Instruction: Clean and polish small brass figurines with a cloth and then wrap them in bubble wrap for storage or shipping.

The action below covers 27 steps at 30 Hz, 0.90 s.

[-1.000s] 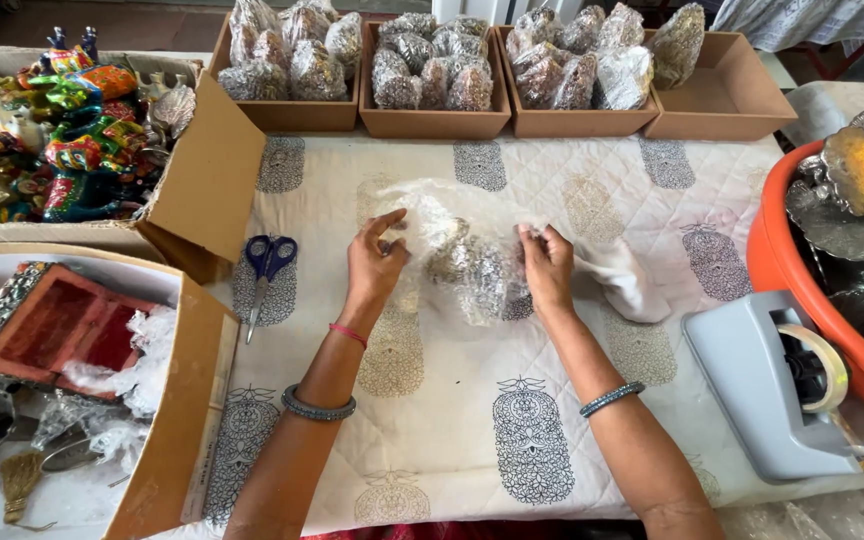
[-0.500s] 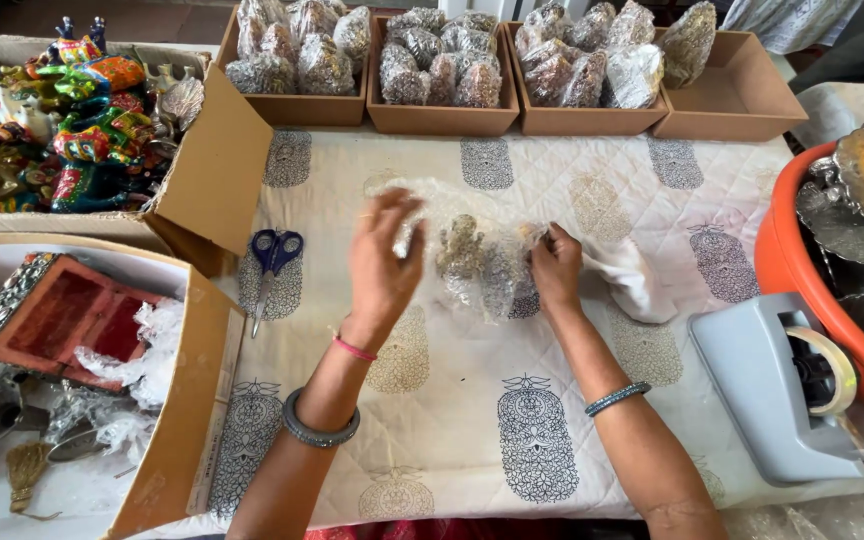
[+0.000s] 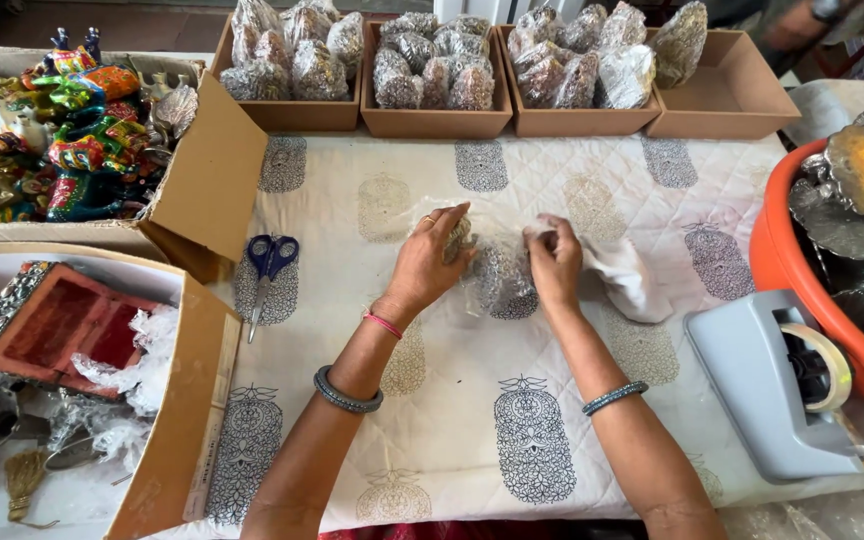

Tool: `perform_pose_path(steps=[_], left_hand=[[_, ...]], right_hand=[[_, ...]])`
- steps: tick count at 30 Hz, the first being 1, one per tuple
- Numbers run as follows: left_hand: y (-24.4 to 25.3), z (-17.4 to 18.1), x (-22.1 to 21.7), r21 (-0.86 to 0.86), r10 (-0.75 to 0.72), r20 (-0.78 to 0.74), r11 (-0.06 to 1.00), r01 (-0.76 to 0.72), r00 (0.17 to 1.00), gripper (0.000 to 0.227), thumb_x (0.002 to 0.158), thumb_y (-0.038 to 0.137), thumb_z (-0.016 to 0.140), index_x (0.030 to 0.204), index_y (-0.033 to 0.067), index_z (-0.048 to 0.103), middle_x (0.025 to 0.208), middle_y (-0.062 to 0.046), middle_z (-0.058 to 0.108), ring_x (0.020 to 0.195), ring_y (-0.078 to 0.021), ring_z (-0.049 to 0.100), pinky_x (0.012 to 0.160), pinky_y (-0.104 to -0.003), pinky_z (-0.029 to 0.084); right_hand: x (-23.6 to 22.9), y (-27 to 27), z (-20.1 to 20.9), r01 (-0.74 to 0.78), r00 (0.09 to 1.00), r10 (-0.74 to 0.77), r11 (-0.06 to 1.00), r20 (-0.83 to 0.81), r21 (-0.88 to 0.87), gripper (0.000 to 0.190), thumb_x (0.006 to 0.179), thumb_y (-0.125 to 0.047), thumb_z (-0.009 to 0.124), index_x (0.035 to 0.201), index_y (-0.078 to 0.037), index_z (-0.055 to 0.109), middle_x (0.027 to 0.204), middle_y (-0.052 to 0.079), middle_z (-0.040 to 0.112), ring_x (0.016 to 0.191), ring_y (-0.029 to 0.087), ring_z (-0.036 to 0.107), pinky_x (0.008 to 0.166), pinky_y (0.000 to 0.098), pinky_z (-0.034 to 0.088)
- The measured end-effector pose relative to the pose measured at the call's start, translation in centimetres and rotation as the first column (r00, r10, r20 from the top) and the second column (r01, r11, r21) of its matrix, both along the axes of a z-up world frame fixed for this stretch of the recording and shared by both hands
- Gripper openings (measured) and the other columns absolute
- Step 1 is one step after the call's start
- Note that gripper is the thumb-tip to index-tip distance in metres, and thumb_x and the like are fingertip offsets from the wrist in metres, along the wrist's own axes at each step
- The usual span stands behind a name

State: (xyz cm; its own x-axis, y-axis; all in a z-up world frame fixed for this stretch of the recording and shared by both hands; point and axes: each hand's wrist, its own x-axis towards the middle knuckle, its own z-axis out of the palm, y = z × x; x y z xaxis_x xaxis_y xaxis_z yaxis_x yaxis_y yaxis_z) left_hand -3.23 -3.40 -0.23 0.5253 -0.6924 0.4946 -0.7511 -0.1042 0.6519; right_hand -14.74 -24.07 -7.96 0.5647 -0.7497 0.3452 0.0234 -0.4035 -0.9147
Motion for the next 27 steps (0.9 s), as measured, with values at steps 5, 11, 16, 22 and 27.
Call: perform_pose_path(steps=[5,11,16,22,27], left_hand=[[0.1,-0.4,-0.5,-0.001,-0.015,-0.098,1.000,0.015,0.995,0.072,0.084,0.012,0.078,0.148,0.0137,0.046,0.133,-0.014,0.062,0.122,-0.0334,0.062,0.104,-0.041,0.052],[0.0,-1.6,-0.6,-0.035,-0.020,-0.124,0.999,0.016,0.992,0.084,0.083,0.005,0.075,0.155,0.0168,0.036,0.135,-0.015,0.060,0.125,-0.0367,0.059,0.107,-0.043,0.050],[0.2,-2.0,-0.6,-0.055,-0.029,-0.166,0.998,0.020,0.986,0.086,0.084,0.004,0.076,0.157,0.0181,0.033,0.138,-0.016,0.058,0.128,-0.0368,0.058,0.107,-0.043,0.049],[0.7,-2.4,0.7,-0.135,-0.170,-0.287,0.981,0.136,0.943,0.089,0.082,-0.002,0.069,0.160,0.0164,0.031,0.153,-0.017,0.051,0.142,-0.0343,0.050,0.115,-0.042,0.041],[2.6,-3.4,3.7,-0.058,-0.244,-0.563,0.965,0.256,0.790,0.078,0.088,0.013,0.077,0.155,0.0126,0.036,0.156,-0.015,0.044,0.145,-0.0318,0.040,0.118,-0.043,0.033]], right_hand=[[-0.9,0.9,1.5,0.109,0.987,-0.104,0.993,0.123,-0.037,0.041,0.094,-0.002,0.065,0.134,-0.006,0.056,0.106,0.007,0.064,0.090,0.014,0.060,0.075,0.0285,0.054],[-3.2,6.5,7.7,0.249,0.948,-0.110,0.840,0.297,-0.483,0.047,0.098,-0.003,0.063,0.143,-0.002,0.048,0.133,0.014,0.054,0.124,0.024,0.053,0.101,0.0375,0.047],[-2.2,10.1,8.2,0.090,0.969,0.132,0.592,0.207,-0.801,0.038,0.103,-0.009,0.061,0.139,-0.003,0.051,0.133,0.015,0.053,0.131,0.028,0.052,0.114,0.0426,0.047],[1.3,6.0,4.0,-0.153,0.987,0.135,0.607,-0.089,-0.780,0.047,0.110,-0.028,0.049,0.142,0.005,0.054,0.133,0.021,0.061,0.121,0.031,0.060,0.100,0.0447,0.051],[0.2,3.2,2.8,-0.326,0.928,0.272,0.924,-0.254,-0.200,0.035,0.106,-0.032,0.057,0.118,-0.003,0.071,0.079,0.007,0.067,0.067,0.014,0.056,0.060,0.0307,0.045]])
